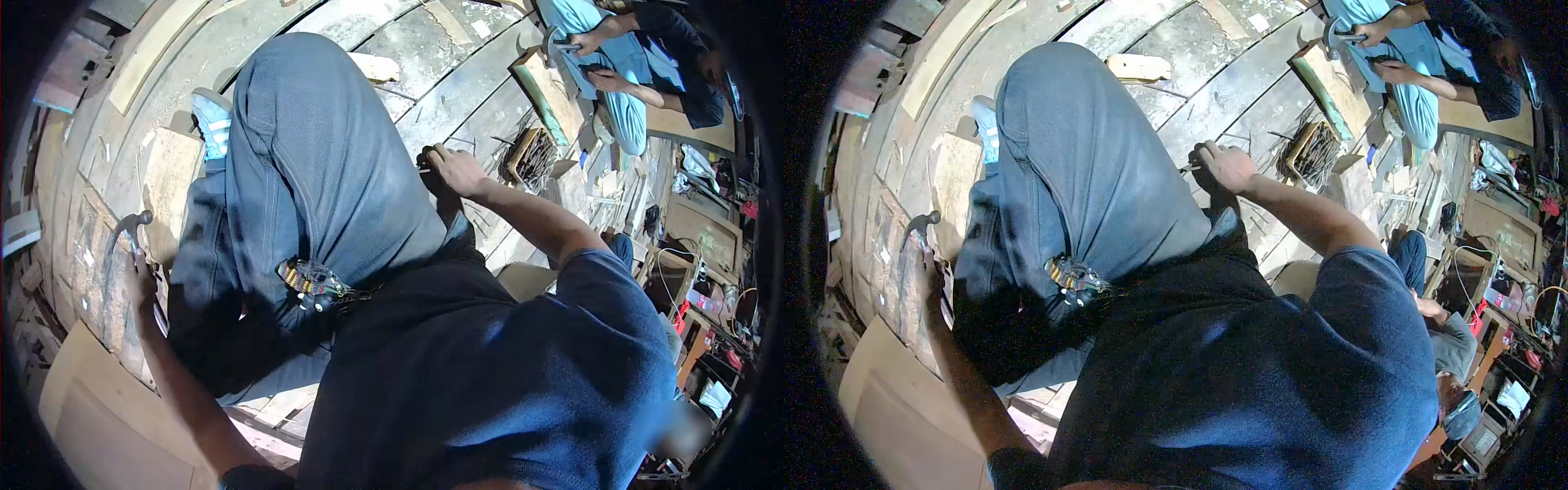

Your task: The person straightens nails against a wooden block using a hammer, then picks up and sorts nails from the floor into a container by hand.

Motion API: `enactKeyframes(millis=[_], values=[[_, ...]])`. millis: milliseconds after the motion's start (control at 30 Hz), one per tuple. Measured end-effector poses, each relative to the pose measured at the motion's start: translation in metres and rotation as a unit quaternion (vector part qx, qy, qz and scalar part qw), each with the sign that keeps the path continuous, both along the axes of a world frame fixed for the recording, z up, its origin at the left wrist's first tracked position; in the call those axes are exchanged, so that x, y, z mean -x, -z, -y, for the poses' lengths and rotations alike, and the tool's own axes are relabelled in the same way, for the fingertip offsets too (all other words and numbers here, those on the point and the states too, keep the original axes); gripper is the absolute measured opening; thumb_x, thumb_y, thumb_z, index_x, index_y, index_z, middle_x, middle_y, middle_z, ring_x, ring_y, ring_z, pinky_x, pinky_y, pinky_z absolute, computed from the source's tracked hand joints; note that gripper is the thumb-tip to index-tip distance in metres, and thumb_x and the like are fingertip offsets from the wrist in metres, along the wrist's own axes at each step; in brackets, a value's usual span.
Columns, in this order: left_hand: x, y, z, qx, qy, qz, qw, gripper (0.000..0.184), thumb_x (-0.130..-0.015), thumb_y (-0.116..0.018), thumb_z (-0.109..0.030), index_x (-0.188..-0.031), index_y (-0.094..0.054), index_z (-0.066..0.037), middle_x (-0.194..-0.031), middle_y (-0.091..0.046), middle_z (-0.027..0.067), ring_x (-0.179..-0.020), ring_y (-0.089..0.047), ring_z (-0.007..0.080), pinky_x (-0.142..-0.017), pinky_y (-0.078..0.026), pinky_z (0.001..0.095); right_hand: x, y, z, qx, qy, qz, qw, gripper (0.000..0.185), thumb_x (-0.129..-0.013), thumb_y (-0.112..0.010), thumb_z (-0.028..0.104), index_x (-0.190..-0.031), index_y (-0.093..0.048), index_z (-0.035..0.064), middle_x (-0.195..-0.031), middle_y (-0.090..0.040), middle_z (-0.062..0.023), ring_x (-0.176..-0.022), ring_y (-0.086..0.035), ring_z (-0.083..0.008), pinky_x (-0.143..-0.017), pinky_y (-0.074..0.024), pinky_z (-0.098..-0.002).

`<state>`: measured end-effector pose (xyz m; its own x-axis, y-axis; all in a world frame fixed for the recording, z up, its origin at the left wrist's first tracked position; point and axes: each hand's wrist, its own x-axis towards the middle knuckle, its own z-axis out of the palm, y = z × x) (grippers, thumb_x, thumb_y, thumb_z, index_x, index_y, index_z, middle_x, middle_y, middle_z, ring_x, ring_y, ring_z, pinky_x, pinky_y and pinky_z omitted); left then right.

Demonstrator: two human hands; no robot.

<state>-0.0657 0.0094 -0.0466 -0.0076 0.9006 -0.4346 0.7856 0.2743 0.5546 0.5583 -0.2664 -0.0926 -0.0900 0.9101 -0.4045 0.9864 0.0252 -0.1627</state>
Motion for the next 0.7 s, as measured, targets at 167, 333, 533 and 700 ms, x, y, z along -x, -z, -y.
enactKeyframes(millis=[167,333,533,700], values=[[-0.001,0.001,0.005,0.001,-0.03,0.025,0.999,0.033,-0.094,-0.043,-0.039,-0.093,-0.052,-0.008,-0.056,-0.044,0.0025,-0.041,-0.041,0.0106,-0.038,-0.031,0.0272,-0.037,0.023,0.008,-0.08,0.246,-0.063,0.964,0.021,-0.087,-0.046,0.011,-0.106,-0.045,0.0021,-0.094,-0.057,-0.0197,-0.082,-0.06,-0.0363,-0.069,-0.047,-0.0432],[0.003,0.004,0.002,0.01,-0.012,0.041,0.999,0.036,-0.094,-0.042,-0.039,-0.094,-0.052,-0.004,-0.056,-0.043,0.0023,-0.045,-0.041,0.0114,-0.042,-0.033,0.028,-0.113,0.015,0.058,-0.341,0.548,-0.19,0.74,0.027,-0.087,-0.052,0.014,-0.109,-0.055,-0.0014,-0.101,-0.06,-0.0233,-0.094,-0.058,-0.0366,-0.081,-0.0445,-0.0396],[0.013,0.011,-0.002,-0.001,0.003,0.005,1.0,0.042,-0.094,-0.043,-0.041,-0.103,-0.054,-0.001,-0.06,-0.043,0.0031,-0.052,-0.04,0.0122,-0.049,-0.033,0.0292,-0.141,-0.024,0.106,-0.37,0.652,0.02,0.661,0.03,-0.083,-0.059,0.019,-0.105,-0.059,-0.0016,-0.092,-0.065,-0.0168,-0.085,-0.062,-0.0251,-0.076,-0.0454,-0.0333],[0.026,0.022,-0.005,0.007,-0.004,0.046,0.999,0.038,-0.094,-0.044,-0.039,-0.098,-0.053,-0.003,-0.06,-0.042,0.0022,-0.052,-0.04,0.0111,-0.047,-0.032,0.0286,-0.148,0.0,0.128,-0.29,0.642,0.001,0.709,0.029,-0.076,-0.057,0.014,-0.1,-0.058,-0.0028,-0.09,-0.064,-0.0206,-0.087,-0.062,-0.0334,-0.078,-0.0463,-0.0383]])
